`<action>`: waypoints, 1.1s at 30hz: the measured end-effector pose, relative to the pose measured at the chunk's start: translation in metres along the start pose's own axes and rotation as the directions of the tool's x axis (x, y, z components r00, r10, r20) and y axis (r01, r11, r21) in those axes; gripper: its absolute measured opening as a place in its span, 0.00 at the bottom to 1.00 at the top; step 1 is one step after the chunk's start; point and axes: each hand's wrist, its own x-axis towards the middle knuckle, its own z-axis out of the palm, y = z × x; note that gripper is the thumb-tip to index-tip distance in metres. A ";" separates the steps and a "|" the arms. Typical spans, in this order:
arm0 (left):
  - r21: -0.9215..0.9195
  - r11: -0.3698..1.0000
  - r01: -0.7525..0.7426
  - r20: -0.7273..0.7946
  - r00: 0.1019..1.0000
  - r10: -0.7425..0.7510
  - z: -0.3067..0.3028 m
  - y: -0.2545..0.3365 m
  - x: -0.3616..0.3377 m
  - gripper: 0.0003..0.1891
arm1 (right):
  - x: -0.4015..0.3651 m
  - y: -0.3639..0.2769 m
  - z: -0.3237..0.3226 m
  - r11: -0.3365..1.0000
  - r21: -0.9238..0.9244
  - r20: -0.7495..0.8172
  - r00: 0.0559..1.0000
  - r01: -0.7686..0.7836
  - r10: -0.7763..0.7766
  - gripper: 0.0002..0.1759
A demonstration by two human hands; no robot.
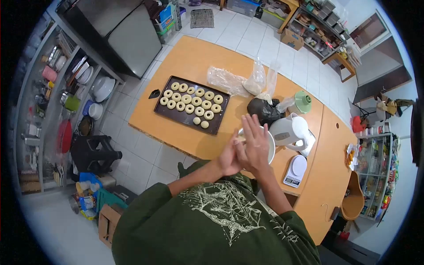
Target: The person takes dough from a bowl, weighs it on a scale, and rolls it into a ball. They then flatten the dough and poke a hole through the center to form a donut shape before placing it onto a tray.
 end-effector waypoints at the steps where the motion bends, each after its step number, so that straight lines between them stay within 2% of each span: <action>1: -0.101 0.994 0.030 0.385 0.923 0.011 -0.024 -0.010 0.024 0.52 | 0.001 -0.006 0.009 0.992 0.127 0.055 0.998 0.013 -0.020 0.38; 2: -0.184 0.978 0.100 0.706 0.705 0.061 -0.037 -0.016 0.040 0.52 | 0.000 -0.012 0.014 0.968 0.251 0.110 0.993 0.018 -0.047 0.40; 3: -0.193 0.976 0.098 0.552 0.833 0.025 -0.030 -0.005 0.040 0.52 | -0.004 -0.022 0.014 0.981 0.162 0.079 0.989 0.110 -0.124 0.40; 4: -0.190 0.976 0.106 0.557 0.830 0.018 -0.014 0.007 0.033 0.52 | -0.004 -0.019 0.008 0.982 0.156 0.076 0.990 0.104 -0.117 0.40; 6: -0.240 0.969 0.063 0.204 0.979 -0.013 0.018 0.028 0.019 0.53 | -0.005 0.000 -0.009 0.993 0.119 0.089 0.996 -0.023 0.012 0.36; 7: 0.024 0.993 0.111 0.133 0.985 -0.114 0.013 0.025 0.012 0.52 | -0.001 0.012 -0.012 0.988 -0.156 0.010 1.000 -0.012 0.014 0.36; 8: 0.025 0.992 0.123 0.128 0.984 -0.125 0.004 0.014 0.016 0.52 | 0.002 0.012 -0.007 0.988 -0.152 0.011 1.000 -0.024 0.026 0.36; 9: -0.080 0.988 0.131 0.378 0.921 -0.092 -0.011 -0.003 0.033 0.53 | 0.008 0.006 -0.004 0.996 -0.018 0.014 0.996 -0.085 0.085 0.37; 10: -0.181 0.970 0.160 0.600 0.800 -0.020 -0.025 -0.019 0.052 0.53 | 0.013 0.000 -0.002 0.984 0.113 0.023 0.990 -0.139 0.137 0.39; 11: -0.274 0.938 0.211 0.771 0.631 0.084 -0.031 -0.028 0.060 0.54 | 0.010 -0.014 0.002 0.971 0.207 0.141 0.986 -0.119 0.091 0.37; 12: -0.273 0.939 0.210 0.769 0.634 0.082 -0.023 -0.020 0.052 0.54 | 0.004 -0.019 0.000 0.970 0.211 0.141 0.986 -0.120 0.092 0.37; 13: -0.192 0.981 0.042 0.573 0.816 0.077 -0.006 0.000 0.034 0.53 | -0.002 -0.024 -0.001 0.990 0.138 0.097 0.995 -0.016 0.002 0.38; 14: -0.065 0.993 -0.099 0.338 0.934 0.115 0.004 0.017 0.022 0.53 | -0.004 -0.027 -0.002 0.995 0.057 0.062 0.994 0.087 -0.090 0.39; 15: -0.256 0.964 0.072 0.455 0.889 0.054 0.004 0.031 0.021 0.52 | -0.004 -0.012 -0.002 0.994 0.111 0.065 0.998 0.002 -0.010 0.39; 16: -0.256 0.964 0.071 0.455 0.889 0.055 0.006 0.027 0.017 0.52 | 0.000 -0.003 -0.002 0.994 0.112 0.065 0.998 0.004 -0.011 0.39; 17: -0.127 0.991 0.047 0.270 0.963 -0.011 0.007 0.015 0.010 0.52 | 0.003 0.004 -0.002 0.998 0.025 0.033 0.998 -0.050 0.049 0.38; 18: 0.003 0.999 0.050 0.068 0.996 -0.050 0.008 0.000 0.003 0.51 | 0.001 0.008 -0.001 0.993 -0.061 -0.001 0.995 -0.104 0.105 0.38; 19: -0.168 0.985 0.043 0.161 0.987 -0.016 -0.033 -0.025 0.027 0.50 | 0.000 0.005 0.006 0.993 0.064 0.037 0.995 -0.096 0.094 0.36; 20: -0.172 0.984 0.036 0.163 0.987 -0.008 -0.040 -0.026 0.035 0.50 | -0.003 -0.004 0.007 0.994 0.062 0.040 0.995 -0.088 0.086 0.36; 22: -0.110 0.993 0.037 0.498 0.867 0.023 -0.035 -0.009 0.045 0.50 | -0.012 -0.023 0.007 0.975 0.201 0.044 0.993 0.097 -0.108 0.34; 23: -0.109 0.993 0.036 0.495 0.869 0.023 -0.036 -0.002 0.041 0.50 | -0.013 -0.018 0.004 0.981 0.168 0.041 0.994 0.097 -0.105 0.34; 24: -0.164 0.985 0.056 0.423 0.906 0.019 -0.018 0.014 0.025 0.48 | -0.015 -0.003 0.001 0.981 0.168 0.040 0.994 0.096 -0.104 0.34; 25: -0.222 0.972 0.071 0.352 0.936 0.012 -0.004 0.023 0.015 0.47 | -0.015 0.016 0.000 0.998 0.059 0.015 1.000 0.024 -0.025 0.37; 26: -0.223 0.972 0.076 0.352 0.936 0.008 0.006 0.016 0.010 0.47 | -0.014 0.027 -0.001 0.997 -0.048 -0.016 0.998 -0.057 0.056 0.39; 28: 0.000 1.000 0.018 0.071 0.997 -0.018 0.021 -0.010 0.006 0.50 | -0.008 0.021 0.003 0.993 -0.002 -0.058 0.992 -0.115 0.115 0.37; 29: -0.133 0.977 0.164 0.421 0.902 -0.094 -0.004 -0.020 0.026 0.53 | -0.007 0.011 0.011 0.989 0.133 -0.004 0.998 -0.067 0.068 0.36; 30: -0.135 0.978 0.161 0.422 0.902 -0.091 -0.003 -0.018 0.029 0.53 | -0.006 0.003 0.016 0.962 0.271 0.045 0.999 -0.026 0.014 0.36; 31: -0.101 0.992 0.075 0.401 0.916 -0.028 -0.003 -0.013 0.034 0.53 | -0.009 -0.008 0.009 0.984 0.157 0.037 0.995 0.090 -0.097 0.34; 32: -0.065 0.998 -0.009 0.381 0.924 0.033 -0.003 -0.006 0.040 0.52 | -0.014 -0.005 0.007 0.984 0.156 0.036 0.995 0.090 -0.096 0.34; 33: -0.265 0.955 0.131 0.560 0.827 0.042 -0.008 0.007 0.047 0.52 | -0.020 0.003 0.004 0.991 0.099 0.011 0.996 0.088 -0.089 0.34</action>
